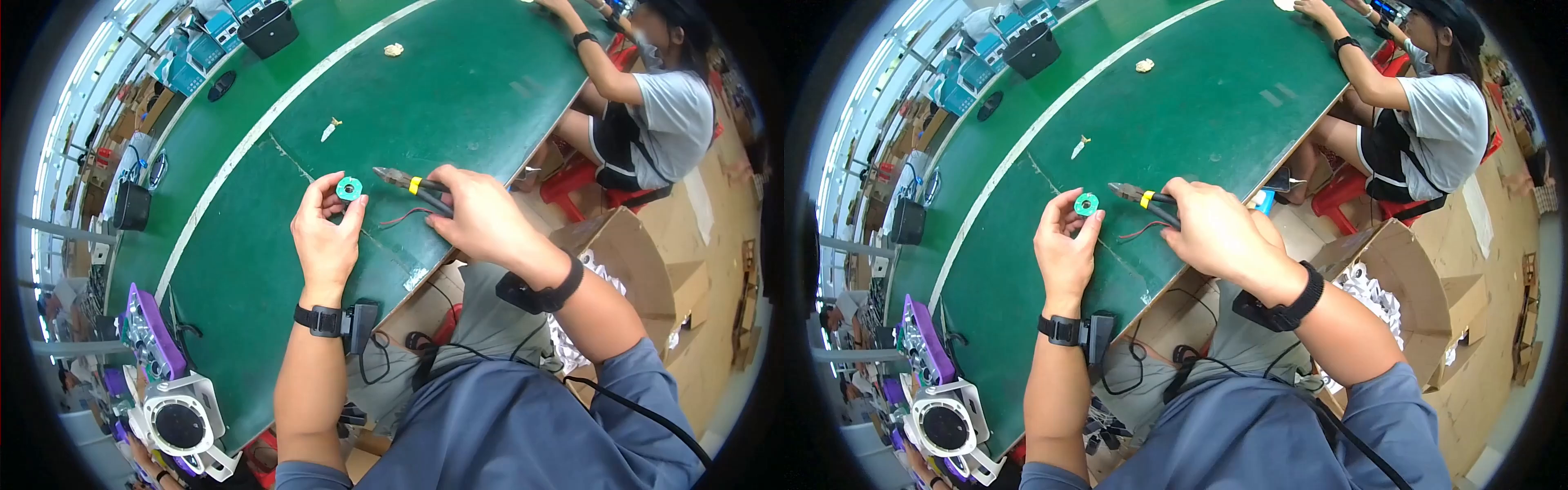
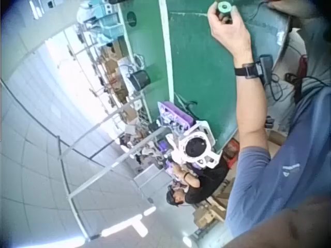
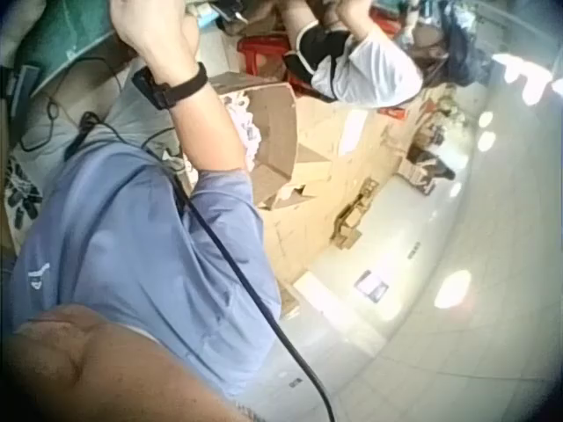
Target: Assemble a small purple and white electronic device by connecting wires and components using pliers.
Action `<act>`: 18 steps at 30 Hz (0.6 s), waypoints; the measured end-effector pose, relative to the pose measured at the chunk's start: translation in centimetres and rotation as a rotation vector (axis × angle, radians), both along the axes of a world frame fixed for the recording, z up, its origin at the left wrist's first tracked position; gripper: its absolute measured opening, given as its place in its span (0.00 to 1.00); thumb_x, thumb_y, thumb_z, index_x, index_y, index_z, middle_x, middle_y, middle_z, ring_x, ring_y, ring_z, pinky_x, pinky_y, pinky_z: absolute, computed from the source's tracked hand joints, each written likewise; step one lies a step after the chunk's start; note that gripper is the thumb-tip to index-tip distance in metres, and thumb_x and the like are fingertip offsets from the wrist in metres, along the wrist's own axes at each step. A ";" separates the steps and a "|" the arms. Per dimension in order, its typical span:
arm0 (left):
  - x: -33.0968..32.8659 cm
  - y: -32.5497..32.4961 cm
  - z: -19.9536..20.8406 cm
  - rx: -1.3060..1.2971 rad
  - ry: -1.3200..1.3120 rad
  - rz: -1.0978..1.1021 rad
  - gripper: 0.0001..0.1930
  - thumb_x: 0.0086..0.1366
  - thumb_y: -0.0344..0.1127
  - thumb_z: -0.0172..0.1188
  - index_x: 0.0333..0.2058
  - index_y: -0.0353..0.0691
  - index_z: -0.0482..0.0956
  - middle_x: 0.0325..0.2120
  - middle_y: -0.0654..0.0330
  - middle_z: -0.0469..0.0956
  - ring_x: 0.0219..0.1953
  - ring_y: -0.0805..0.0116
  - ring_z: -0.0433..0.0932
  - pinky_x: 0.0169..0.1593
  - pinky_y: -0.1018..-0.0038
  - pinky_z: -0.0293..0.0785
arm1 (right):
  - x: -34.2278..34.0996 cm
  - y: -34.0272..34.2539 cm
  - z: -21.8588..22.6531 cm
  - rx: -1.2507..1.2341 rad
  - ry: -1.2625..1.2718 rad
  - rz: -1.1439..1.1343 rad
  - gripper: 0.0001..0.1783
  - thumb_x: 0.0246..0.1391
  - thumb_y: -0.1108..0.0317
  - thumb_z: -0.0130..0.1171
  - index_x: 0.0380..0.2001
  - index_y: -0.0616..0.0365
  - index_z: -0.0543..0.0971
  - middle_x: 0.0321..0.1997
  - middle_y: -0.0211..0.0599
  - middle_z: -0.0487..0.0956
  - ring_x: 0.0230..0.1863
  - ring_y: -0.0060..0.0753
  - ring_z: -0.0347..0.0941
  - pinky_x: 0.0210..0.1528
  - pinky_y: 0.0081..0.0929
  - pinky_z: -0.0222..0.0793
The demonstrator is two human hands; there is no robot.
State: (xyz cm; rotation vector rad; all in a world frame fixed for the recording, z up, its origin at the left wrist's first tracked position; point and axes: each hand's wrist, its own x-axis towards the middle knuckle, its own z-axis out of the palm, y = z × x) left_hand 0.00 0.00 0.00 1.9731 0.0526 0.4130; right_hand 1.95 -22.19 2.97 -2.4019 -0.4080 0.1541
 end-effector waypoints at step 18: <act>0.1 1.8 -0.6 0.295 -0.036 0.061 0.26 0.54 0.28 0.68 0.54 0.43 0.77 0.52 0.57 0.77 0.53 0.59 0.74 0.59 0.65 0.71 | 10.6 -4.9 2.4 -0.147 -0.378 -0.079 0.21 0.48 0.66 0.69 0.45 0.62 0.79 0.43 0.51 0.78 0.46 0.54 0.77 0.51 0.44 0.74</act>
